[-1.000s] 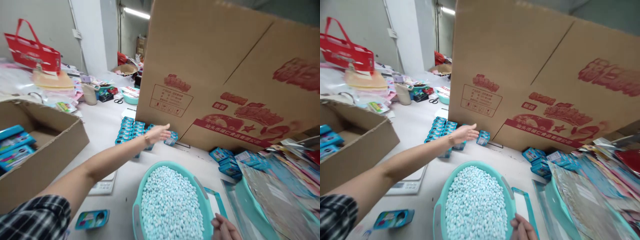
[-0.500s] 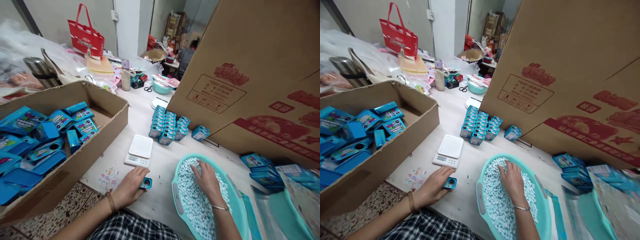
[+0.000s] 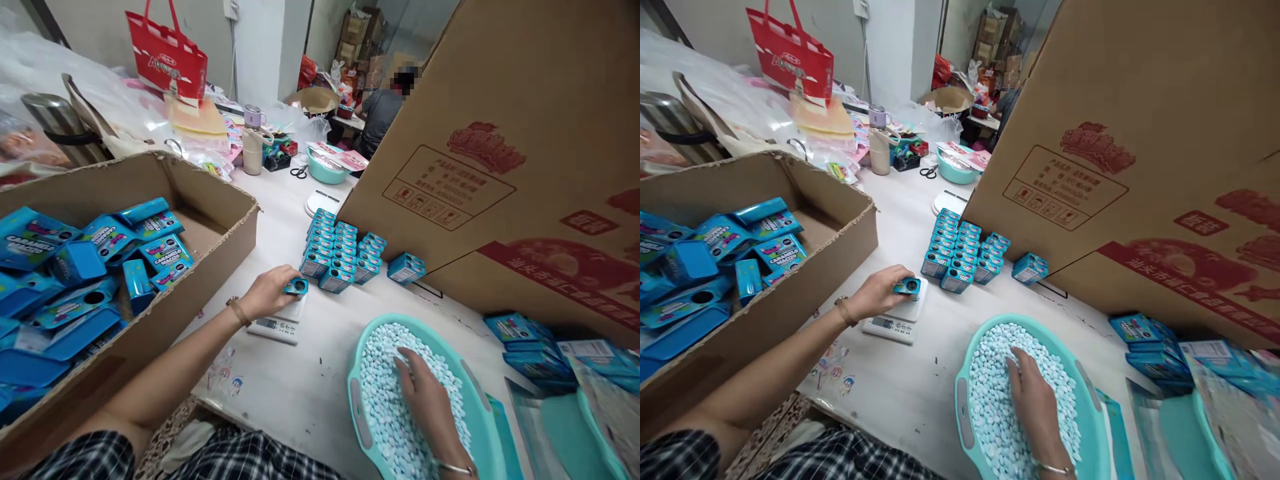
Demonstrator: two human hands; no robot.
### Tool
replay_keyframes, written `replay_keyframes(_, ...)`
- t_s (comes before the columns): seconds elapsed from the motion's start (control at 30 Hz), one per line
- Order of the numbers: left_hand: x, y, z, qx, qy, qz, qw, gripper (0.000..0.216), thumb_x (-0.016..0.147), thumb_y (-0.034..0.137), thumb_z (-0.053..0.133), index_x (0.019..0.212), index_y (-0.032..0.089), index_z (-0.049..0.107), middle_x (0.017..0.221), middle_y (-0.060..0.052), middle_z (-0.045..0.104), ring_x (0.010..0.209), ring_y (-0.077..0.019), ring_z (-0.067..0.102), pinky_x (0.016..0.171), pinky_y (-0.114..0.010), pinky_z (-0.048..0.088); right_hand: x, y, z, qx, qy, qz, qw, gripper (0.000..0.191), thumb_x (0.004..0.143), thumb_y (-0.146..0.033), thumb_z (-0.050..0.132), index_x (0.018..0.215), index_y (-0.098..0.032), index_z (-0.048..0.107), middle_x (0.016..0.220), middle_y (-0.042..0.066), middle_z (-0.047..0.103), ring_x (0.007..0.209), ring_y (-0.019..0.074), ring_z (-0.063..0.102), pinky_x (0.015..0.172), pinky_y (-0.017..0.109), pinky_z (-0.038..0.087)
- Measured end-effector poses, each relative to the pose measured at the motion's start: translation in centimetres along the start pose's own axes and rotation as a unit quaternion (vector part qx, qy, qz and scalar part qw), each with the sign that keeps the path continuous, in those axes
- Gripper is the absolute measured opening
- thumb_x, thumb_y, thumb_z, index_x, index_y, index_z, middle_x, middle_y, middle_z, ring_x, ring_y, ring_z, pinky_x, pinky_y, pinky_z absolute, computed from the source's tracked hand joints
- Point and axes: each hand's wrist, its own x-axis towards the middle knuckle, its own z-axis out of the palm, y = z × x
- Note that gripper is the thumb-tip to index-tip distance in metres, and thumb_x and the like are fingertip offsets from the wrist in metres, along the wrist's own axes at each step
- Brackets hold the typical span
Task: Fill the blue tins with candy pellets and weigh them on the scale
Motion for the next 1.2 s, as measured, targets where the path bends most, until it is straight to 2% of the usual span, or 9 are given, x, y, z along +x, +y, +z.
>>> replay_keyframes(0.13, 1.0, -1.2, 0.3, 0.004, -0.032, -0.011, 0.999, 0.044, 0.081, 0.030, 0.073, 0.121, 0.020, 0.059, 0.119, -0.009, 0.066, 0.111, -0.0263, 0.063, 0.094, -0.039, 0.052, -0.7, 1.0, -1.8, 0.171, 0.050, 0.159, 0.971, 0.051, 0.086, -0.064, 0.056, 0.118, -0.024, 0.063, 0.092, 0.006, 0.070, 0.081, 0.0260, 0.066, 0.072, 0.038, 0.051)
replay_keyframes(0.27, -1.5, -0.6, -1.9, -0.042, 0.118, -0.059, 0.990, 0.088, 0.077, 0.044, 0.079, 0.149, 0.021, 0.035, 0.146, -0.015, 0.050, 0.136, -0.0308, 0.048, 0.112, -0.047, 0.043, -1.2, 0.6, -3.0, 0.471, 0.117, 0.289, 0.825, 0.041, 0.079, -0.053, 0.070, 0.106, -0.024, 0.065, 0.076, 0.000, 0.059, 0.072, 0.0190, 0.058, 0.059, 0.031, 0.047)
replay_keyframes(0.33, -3.3, 0.0, -3.1, -0.075, 0.204, -0.110, 0.970, 0.080, 0.081, 0.042, 0.076, 0.148, 0.023, 0.038, 0.140, -0.012, 0.056, 0.130, -0.0281, 0.055, 0.108, -0.045, 0.047, -1.2, 0.3, -3.3, 0.596, 0.126, 0.332, 0.720, 0.029, 0.078, -0.044, 0.074, 0.099, -0.026, 0.066, 0.076, -0.001, 0.054, 0.070, 0.0171, 0.056, 0.060, 0.033, 0.048)
replay_keyframes(0.4, -5.0, 0.2, -3.7, -0.096, 0.270, -0.158, 0.945, 0.065, 0.084, 0.039, 0.073, 0.141, 0.023, 0.048, 0.129, -0.010, 0.063, 0.120, -0.0258, 0.062, 0.103, -0.042, 0.052, -1.1, 0.3, -3.5, 0.649, 0.150, 0.356, 0.655, 0.020, 0.080, -0.042, 0.072, 0.094, -0.029, 0.067, 0.078, 0.000, 0.053, 0.070, 0.0177, 0.056, 0.065, 0.040, 0.051)
replay_keyframes(0.5, -7.1, 0.0, -3.6, -0.110, 0.316, -0.208, 0.919, 0.051, 0.084, 0.034, 0.073, 0.131, 0.020, 0.058, 0.116, -0.009, 0.069, 0.108, -0.0236, 0.068, 0.098, -0.041, 0.056, -1.2, 0.6, -3.3, 0.644, 0.194, 0.386, 0.631, 0.013, 0.084, -0.045, 0.069, 0.087, -0.033, 0.068, 0.078, 0.002, 0.053, 0.064, 0.0172, 0.055, 0.068, 0.048, 0.054)
replay_keyframes(0.57, -7.8, -0.4, -3.1, -0.119, 0.320, -0.229, 0.912, 0.047, 0.084, 0.032, 0.073, 0.128, 0.019, 0.061, 0.112, -0.009, 0.070, 0.104, -0.0226, 0.069, 0.096, -0.039, 0.056, -1.3, 1.0, -3.2, 0.652, 0.192, 0.403, 0.613, 0.008, 0.086, -0.038, 0.070, 0.084, -0.032, 0.066, 0.075, 0.000, 0.050, 0.056, 0.0115, 0.051, 0.060, 0.039, 0.055)
replay_keyframes(0.7, -7.7, -0.7, -2.2, -0.143, 0.317, -0.236, 0.907, 0.043, 0.084, 0.029, 0.074, 0.125, 0.020, 0.064, 0.110, -0.008, 0.071, 0.101, -0.0209, 0.069, 0.094, -0.036, 0.055, -2.0, 2.1, -3.3, 0.729, 0.158, 0.384, 0.544, 0.013, 0.089, -0.014, 0.064, 0.094, -0.025, 0.063, 0.073, -0.004, 0.049, 0.042, 0.0014, 0.039, 0.041, 0.018, 0.046)
replay_keyframes(0.97, -4.6, 0.2, -1.9, -0.105, 0.228, -0.151, 0.956, 0.043, 0.084, 0.028, 0.073, 0.126, 0.023, 0.062, 0.120, -0.007, 0.066, 0.113, -0.0228, 0.063, 0.099, -0.037, 0.050, -2.4, 3.7, -4.3, 0.850, 0.108, 0.335, 0.391, 0.028, 0.080, 0.004, 0.053, 0.094, -0.020, 0.050, 0.076, -0.001, 0.051, 0.055, 0.0097, 0.055, 0.044, 0.021, 0.051)
replay_keyframes(1.2, -1.4, 0.1, -0.6, 0.034, 0.050, -0.027, 0.998, 0.062, 0.082, 0.040, 0.075, 0.136, 0.022, 0.051, 0.133, -0.012, 0.057, 0.127, -0.0301, 0.050, 0.108, -0.047, 0.038, 4.0, -6.1, -3.7, 0.865, 0.019, 0.295, 0.405, 0.016, 0.086, -0.011, 0.058, 0.081, -0.021, 0.046, 0.067, -0.006, 0.045, 0.046, 0.0064, 0.045, 0.040, 0.017, 0.041)
